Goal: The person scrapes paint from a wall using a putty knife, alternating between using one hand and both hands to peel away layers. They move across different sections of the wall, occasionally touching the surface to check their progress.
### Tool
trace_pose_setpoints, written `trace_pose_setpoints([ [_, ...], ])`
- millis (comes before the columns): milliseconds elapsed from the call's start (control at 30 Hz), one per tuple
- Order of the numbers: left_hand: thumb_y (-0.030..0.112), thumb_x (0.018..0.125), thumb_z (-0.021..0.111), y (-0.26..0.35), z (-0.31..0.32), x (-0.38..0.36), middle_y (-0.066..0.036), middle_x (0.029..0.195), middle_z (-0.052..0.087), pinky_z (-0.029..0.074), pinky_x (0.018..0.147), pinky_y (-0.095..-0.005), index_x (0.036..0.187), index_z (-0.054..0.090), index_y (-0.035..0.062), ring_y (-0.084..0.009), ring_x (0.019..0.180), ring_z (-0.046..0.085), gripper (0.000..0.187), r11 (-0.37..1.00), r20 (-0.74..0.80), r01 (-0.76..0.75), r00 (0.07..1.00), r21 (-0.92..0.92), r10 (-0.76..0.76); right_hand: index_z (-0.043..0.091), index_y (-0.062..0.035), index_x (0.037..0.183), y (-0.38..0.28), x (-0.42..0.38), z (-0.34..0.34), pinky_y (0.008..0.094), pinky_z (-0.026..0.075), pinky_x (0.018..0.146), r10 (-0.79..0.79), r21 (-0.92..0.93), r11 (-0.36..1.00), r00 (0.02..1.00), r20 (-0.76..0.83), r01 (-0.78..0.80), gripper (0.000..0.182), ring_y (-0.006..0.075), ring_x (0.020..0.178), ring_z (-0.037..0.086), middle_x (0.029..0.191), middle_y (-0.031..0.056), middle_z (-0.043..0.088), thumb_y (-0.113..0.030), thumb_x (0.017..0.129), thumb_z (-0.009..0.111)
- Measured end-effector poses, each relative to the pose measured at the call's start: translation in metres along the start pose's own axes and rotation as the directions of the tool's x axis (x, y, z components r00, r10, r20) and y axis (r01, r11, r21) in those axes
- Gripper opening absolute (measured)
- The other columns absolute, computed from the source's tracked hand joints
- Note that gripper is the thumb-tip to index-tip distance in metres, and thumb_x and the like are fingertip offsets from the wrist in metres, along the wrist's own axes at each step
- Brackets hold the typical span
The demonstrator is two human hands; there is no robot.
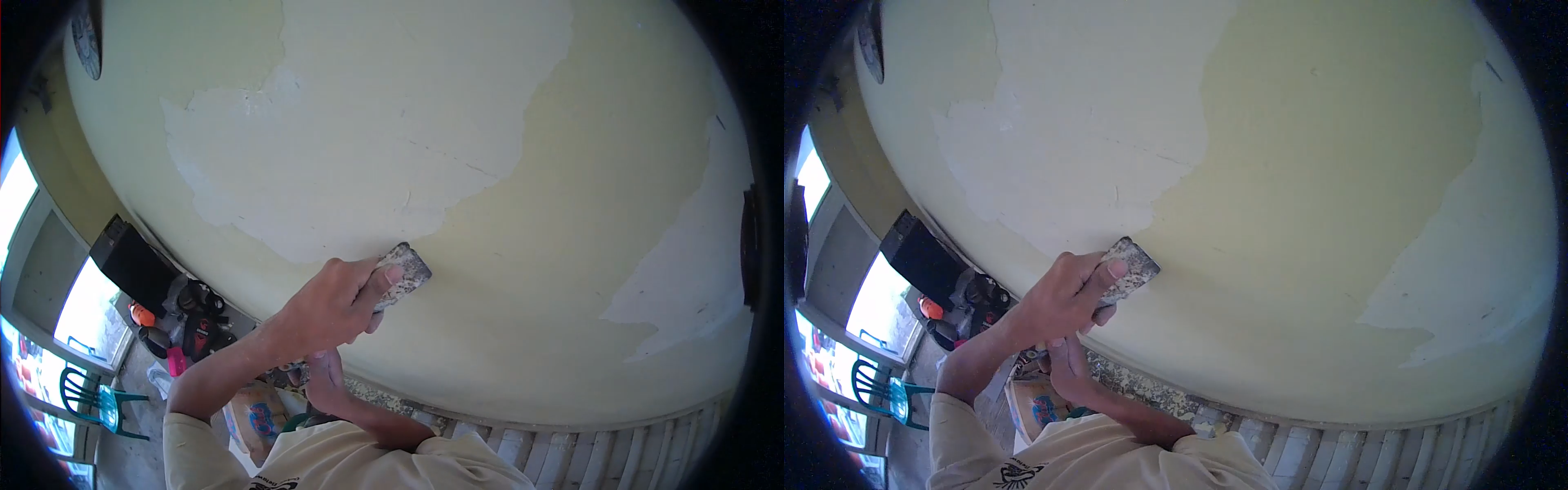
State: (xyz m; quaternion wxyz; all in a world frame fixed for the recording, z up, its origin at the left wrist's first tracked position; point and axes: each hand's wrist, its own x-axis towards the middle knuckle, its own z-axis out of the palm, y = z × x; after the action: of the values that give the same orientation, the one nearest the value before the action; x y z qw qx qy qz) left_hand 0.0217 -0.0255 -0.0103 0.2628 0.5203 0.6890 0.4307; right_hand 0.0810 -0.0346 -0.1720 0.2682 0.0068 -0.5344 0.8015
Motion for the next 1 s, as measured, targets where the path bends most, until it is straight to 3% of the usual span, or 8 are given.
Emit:
trace_pose_setpoints([
  [267, 0.032, 0.094, 0.040, 0.002, -0.004, 0.000, -0.002, 0.045, 0.045, 0.039, 0.041, -0.0271, 0.073, 0.050, 0.0005, -0.0102, 0.038, 0.044, 0.039, 0.998, -0.040, 0.051, 0.998, 0.034, -0.050, 0.038, -0.0059, 0.109, -0.006, 0.005, 0.009, 0.0193, 0.034, 0.051, -0.045, 0.065, 0.997, 0.999, -0.014, 0.046, 0.028, 0.0043, 0.059, 0.038, 0.080, -0.0008, 0.043, -0.029, 0.097, 0.028],
  [367, 0.031, 0.093, 0.041, -0.007, -0.004, 0.002, -0.004, 0.044, 0.045, 0.040, 0.043, -0.0297, 0.074, 0.051, 0.0003, -0.0139, 0.038, 0.046, 0.037, 0.986, -0.118, -0.108, 0.985, 0.129, 0.123, 0.039, -0.0054, 0.108, 0.003, 0.009, 0.009, 0.0198, 0.035, 0.052, -0.093, 0.043, 0.995, 0.996, -0.005, 0.093, 0.028, 0.0047, 0.059, 0.039, 0.080, -0.0006, 0.044, -0.028, 0.097, 0.028],
  [433, 0.024, 0.091, 0.043, -0.005, -0.006, 0.001, -0.020, 0.056, 0.052, 0.042, 0.060, -0.0440, 0.082, 0.051, -0.0029, -0.0378, 0.061, 0.054, 0.029, 0.946, -0.093, -0.226, 0.963, 0.233, 0.253, 0.048, -0.0033, 0.099, 0.016, 0.011, 0.007, 0.0246, 0.041, 0.050, -0.123, 0.042, 0.991, 0.987, -0.107, 0.128, 0.035, 0.0120, 0.058, 0.050, 0.078, 0.0049, 0.054, -0.033, 0.096, 0.029],
  [567, 0.025, 0.091, 0.043, -0.002, -0.023, 0.009, -0.022, 0.059, 0.053, 0.042, 0.061, -0.0441, 0.077, 0.054, -0.0034, -0.0395, 0.063, 0.053, 0.033, 0.955, 0.015, -0.123, 0.992, 0.271, 0.124, 0.049, -0.0029, 0.098, 0.029, 0.036, -0.001, 0.0272, 0.044, 0.059, -0.105, -0.003, 0.994, 0.994, 0.037, 0.105, 0.027, 0.0147, 0.065, 0.053, 0.084, 0.0061, 0.055, -0.025, 0.097, 0.032],
  [633, 0.026, 0.091, 0.043, 0.006, -0.024, 0.009, -0.023, 0.061, 0.054, 0.042, 0.060, -0.0448, 0.072, 0.055, -0.0034, -0.0409, 0.063, 0.053, 0.037, 0.948, 0.023, -0.106, 0.994, 0.300, 0.104, 0.046, -0.0022, 0.104, 0.011, 0.042, 0.005, 0.0283, 0.044, 0.069, -0.450, -0.236, 0.850, 0.882, 0.142, 0.471, 0.021, 0.0163, 0.076, 0.053, 0.094, 0.0075, 0.054, -0.017, 0.096, 0.034],
  [767, 0.029, 0.091, 0.043, 0.017, -0.032, 0.012, -0.020, 0.060, 0.055, 0.044, 0.058, -0.0420, 0.071, 0.055, -0.0024, -0.0361, 0.058, 0.056, 0.039, 0.902, 0.049, -0.155, 0.988, 0.404, 0.148, 0.041, -0.0031, 0.111, 0.016, 0.049, 0.008, 0.0300, 0.044, 0.074, -0.472, -0.119, 0.874, 0.882, 0.021, 0.471, 0.020, 0.0169, 0.084, 0.052, 0.101, 0.0081, 0.053, -0.014, 0.095, 0.038],
  [833, 0.031, 0.091, 0.044, 0.024, -0.039, 0.004, -0.015, 0.058, 0.056, 0.046, 0.056, -0.0387, 0.075, 0.055, -0.0016, -0.0291, 0.055, 0.058, 0.038, 0.950, 0.090, 0.031, 0.994, 0.312, -0.062, 0.040, -0.0038, 0.109, -0.005, 0.045, 0.026, 0.0294, 0.043, 0.068, -0.244, 0.179, 0.953, 0.970, -0.021, 0.244, 0.025, 0.0146, 0.066, 0.051, 0.083, 0.0059, 0.051, -0.021, 0.097, 0.027],
  [1000, 0.032, 0.092, 0.043, -0.006, -0.041, -0.009, -0.013, 0.057, 0.056, 0.046, 0.055, -0.0372, 0.081, 0.053, -0.0010, -0.0261, 0.052, 0.058, 0.036, 0.994, 0.064, -0.017, 0.998, 0.106, 0.010, 0.040, -0.0029, 0.110, 0.007, 0.040, 0.009, 0.0332, 0.047, 0.065, -0.078, 0.080, 0.994, 0.997, 0.017, 0.077, 0.033, 0.0190, 0.073, 0.055, 0.090, 0.0112, 0.055, -0.032, 0.096, 0.033],
])
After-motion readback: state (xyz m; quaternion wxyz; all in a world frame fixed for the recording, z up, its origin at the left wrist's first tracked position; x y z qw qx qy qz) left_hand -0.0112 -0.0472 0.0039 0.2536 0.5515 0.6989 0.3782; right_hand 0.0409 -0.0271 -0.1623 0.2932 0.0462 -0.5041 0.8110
